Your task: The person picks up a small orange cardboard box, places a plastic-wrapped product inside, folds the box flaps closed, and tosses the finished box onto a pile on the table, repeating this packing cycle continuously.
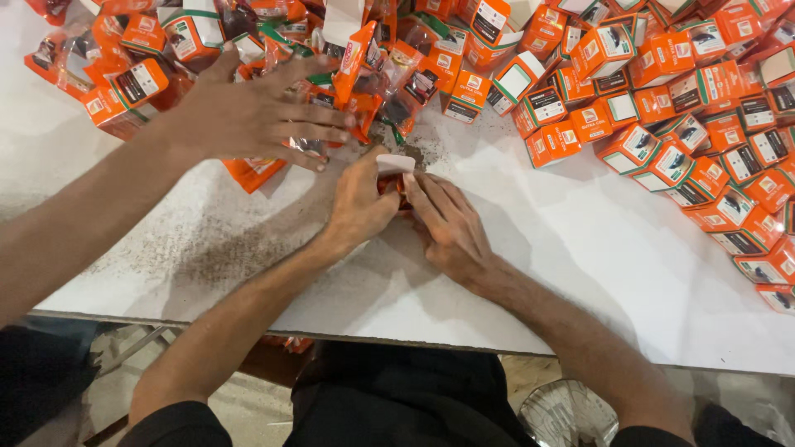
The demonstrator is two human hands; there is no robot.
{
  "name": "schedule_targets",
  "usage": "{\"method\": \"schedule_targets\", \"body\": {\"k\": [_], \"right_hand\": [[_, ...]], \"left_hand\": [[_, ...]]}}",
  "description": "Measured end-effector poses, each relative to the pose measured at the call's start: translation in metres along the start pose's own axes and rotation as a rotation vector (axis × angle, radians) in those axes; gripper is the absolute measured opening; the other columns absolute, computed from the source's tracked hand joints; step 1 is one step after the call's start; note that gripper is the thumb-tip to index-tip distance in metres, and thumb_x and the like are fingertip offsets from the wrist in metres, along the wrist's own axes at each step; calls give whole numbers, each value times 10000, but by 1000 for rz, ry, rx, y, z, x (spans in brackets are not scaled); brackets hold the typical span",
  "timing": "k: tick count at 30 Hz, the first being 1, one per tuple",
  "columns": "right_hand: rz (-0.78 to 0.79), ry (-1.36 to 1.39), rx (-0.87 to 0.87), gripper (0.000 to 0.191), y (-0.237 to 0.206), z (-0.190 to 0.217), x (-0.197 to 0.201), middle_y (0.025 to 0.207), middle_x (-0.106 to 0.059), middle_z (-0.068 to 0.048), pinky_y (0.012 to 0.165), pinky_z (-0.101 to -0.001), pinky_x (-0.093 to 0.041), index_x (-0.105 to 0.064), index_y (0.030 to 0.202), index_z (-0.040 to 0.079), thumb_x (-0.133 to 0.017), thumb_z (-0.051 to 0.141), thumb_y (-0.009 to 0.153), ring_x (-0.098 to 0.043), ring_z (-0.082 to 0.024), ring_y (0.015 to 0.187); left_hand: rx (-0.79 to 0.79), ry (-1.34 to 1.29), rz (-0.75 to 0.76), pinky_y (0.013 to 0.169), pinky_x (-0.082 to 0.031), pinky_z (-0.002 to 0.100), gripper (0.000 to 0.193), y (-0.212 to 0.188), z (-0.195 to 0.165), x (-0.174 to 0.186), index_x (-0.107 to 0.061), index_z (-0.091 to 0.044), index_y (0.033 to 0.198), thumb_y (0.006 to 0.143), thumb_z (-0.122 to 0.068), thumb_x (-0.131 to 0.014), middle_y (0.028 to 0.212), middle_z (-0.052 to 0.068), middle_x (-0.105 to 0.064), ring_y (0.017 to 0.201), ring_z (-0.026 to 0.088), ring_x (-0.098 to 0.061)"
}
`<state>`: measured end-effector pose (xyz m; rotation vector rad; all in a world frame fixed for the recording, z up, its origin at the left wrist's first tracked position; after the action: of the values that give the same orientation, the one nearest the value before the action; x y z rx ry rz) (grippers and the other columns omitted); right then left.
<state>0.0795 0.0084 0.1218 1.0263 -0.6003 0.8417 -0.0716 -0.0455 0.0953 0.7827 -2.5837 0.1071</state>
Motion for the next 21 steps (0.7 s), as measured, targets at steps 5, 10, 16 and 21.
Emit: {"method": "schedule_targets", "body": {"k": [5, 10, 16, 21], "right_hand": [[99, -158, 49, 754, -3, 4, -10, 1416, -512, -308, 1050, -516, -468, -479, 1461, -30, -669, 10, 733, -537, -446, 1274], [70, -166, 38, 682, -5, -1, -18, 1428, -527, -296, 1059, -505, -479, -500, 1416, -18, -721, 9, 771, -567, -437, 1252], [-17, 45, -69, 516, -12, -18, -16, 1321, -638, -235, 983, -496, -519, -518, 1213, 19, -800, 15, 781, -651, -435, 1142], [22, 122, -207, 654, -19, -32, -21, 1215, -667, -227, 892, -485, -552, -432, 1224, 8, -784, -28, 673, -667, -438, 1071]], "left_hand": [[167, -642, 360, 882, -516, 233, 465, -11, 1, 6, -634, -73, 1192, 740, -21, -534, 1074, 2, -705, 995, 118, -649], [201, -646, 321, 801, -521, 243, 279, -6, 15, 7, -672, -37, 1215, 939, -67, -689, 1081, 60, -703, 941, 117, -627], [-215, -95, 121, 894, -547, 338, 291, -8, 3, 7, -661, -3, 1181, 896, 2, -714, 1208, 152, -663, 1073, 251, -645], [-765, 166, 187, 1108, -467, 479, 474, -39, -21, 12, -588, 4, 1254, 847, -91, -810, 1461, 211, -548, 1354, 419, -534]]}}
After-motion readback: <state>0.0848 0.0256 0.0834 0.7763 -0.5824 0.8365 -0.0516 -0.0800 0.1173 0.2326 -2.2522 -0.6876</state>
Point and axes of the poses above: each hand's wrist, its own y-axis towards the middle knuckle, its own x-axis out of the back of the hand, z = x × y, the point moved 6 cm from there along y, towards the middle knuckle
